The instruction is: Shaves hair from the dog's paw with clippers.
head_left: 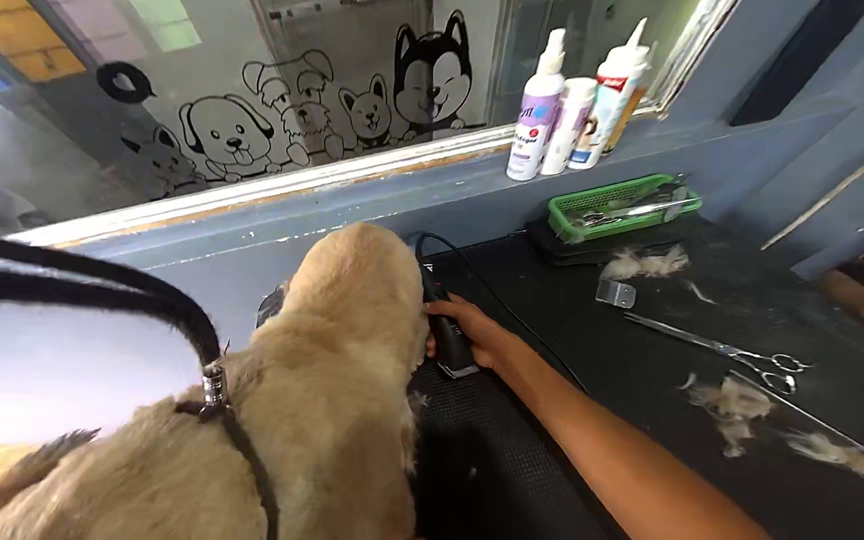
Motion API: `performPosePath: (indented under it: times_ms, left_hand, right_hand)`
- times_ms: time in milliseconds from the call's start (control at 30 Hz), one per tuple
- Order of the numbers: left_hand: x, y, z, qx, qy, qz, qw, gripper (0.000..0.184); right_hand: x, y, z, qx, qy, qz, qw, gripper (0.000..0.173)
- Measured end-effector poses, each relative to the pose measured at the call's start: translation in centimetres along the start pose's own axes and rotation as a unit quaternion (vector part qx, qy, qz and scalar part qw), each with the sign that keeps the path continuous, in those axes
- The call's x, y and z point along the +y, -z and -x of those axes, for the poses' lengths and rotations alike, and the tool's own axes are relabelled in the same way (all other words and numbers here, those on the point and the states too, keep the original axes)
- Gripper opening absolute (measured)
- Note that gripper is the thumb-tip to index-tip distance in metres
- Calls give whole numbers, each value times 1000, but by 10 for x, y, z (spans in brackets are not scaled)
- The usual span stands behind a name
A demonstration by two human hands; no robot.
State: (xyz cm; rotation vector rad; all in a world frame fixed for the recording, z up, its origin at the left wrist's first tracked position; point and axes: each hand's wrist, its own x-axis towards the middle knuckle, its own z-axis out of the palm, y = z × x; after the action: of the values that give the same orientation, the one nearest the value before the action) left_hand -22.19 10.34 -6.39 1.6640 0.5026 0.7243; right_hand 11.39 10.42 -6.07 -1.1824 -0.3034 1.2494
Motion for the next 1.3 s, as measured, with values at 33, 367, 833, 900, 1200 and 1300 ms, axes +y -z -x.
performPosePath:
  times_ms: [33,367,833,900,1200,1300]
  left_hand:
    - [-10,-8,1,22,-17,23,999,48]
    - [56,-101,-75,229,209,65,949,33]
    - [20,-131,-66,307,-24,108,945,88]
    - [23,-130,-66,290,-21,106,951,78]
    - [82,-130,-95,150,18,212,966,55]
    - [61,-122,-81,111,8,274,955,50]
  right_hand:
    - [1,0,-2,-14,-10,8,1000,33]
    - [21,8,105,19,-38,65,997,45]
    - [17,115,252,164,65,-169,970,65]
    - [22,116,251,162,86,-195,963,65]
    - [42,77,228,138,92,-323,932,72]
    - [45,66,227,150,92,-344,922,65]
